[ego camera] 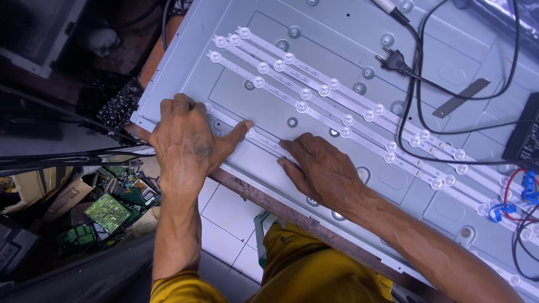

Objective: The person installs white LED light strips onto the back panel of a disassembled appliance. They peel off the backing from the adhesive side of the strips and press them into place along the panel's contours. A blue plastic tube is also handled and positioned alongside the strips.

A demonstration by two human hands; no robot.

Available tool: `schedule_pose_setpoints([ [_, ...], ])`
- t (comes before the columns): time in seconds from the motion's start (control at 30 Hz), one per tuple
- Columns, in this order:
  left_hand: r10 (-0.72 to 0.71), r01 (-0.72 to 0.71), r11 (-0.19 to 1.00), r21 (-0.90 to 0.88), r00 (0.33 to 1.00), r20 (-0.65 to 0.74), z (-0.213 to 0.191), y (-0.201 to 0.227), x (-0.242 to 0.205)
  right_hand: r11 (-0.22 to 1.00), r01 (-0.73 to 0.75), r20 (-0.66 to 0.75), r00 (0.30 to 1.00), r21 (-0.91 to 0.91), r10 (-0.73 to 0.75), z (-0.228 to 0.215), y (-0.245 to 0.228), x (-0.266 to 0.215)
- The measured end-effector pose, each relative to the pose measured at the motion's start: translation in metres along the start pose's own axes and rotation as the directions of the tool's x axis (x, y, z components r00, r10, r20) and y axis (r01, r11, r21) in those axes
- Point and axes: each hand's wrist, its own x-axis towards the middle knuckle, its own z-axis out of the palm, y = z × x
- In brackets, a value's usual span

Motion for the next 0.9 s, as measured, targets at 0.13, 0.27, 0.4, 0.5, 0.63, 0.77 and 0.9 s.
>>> schedule_pose_setpoints([
  [0.13, 0.046, -0.042, 0.997, 0.072, 0.997, -0.055, 0.0, 0.001, -0.003, 0.999, -0.027, 0.003, 1.0, 0.037, 0.026, -0.009, 0.003, -0.011],
  [0.27, 0.043, -0.044, 0.998, 0.039, 0.999, 0.022, -0.01, 0.006, -0.003, 0.983, -0.115, 0.145, 0.985, 0.144, 0.094, -0.024, 0.015, -0.032],
  [0.4, 0.0, -0.01, 0.999, 0.052, 0.985, 0.172, -0.015, 0.009, 0.002, 0.887, -0.394, 0.451, 0.855, 0.24, 0.257, -0.062, 0.024, -0.045],
  [0.5, -0.005, -0.009, 0.997, 0.078, 0.985, 0.171, -0.019, 0.016, -0.002, 0.824, -0.442, 0.413, 0.865, 0.354, 0.287, -0.075, 0.042, -0.059],
  [0.63, 0.165, -0.158, 0.972, 0.175, 0.986, -0.03, -0.005, 0.01, -0.01, 0.801, -0.477, 0.423, 0.849, 0.361, 0.315, -0.095, 0.056, -0.074],
  [0.77, 0.006, -0.032, 0.985, 0.171, 0.989, 0.15, -0.016, 0.02, -0.005, 0.733, -0.572, 0.5, 0.786, 0.368, 0.363, -0.109, 0.062, -0.092],
  [0.9, -0.033, -0.012, 0.96, 0.279, 0.988, 0.154, -0.011, 0.021, -0.006, 0.757, -0.573, 0.537, 0.764, 0.313, 0.357, -0.121, 0.074, -0.115],
])
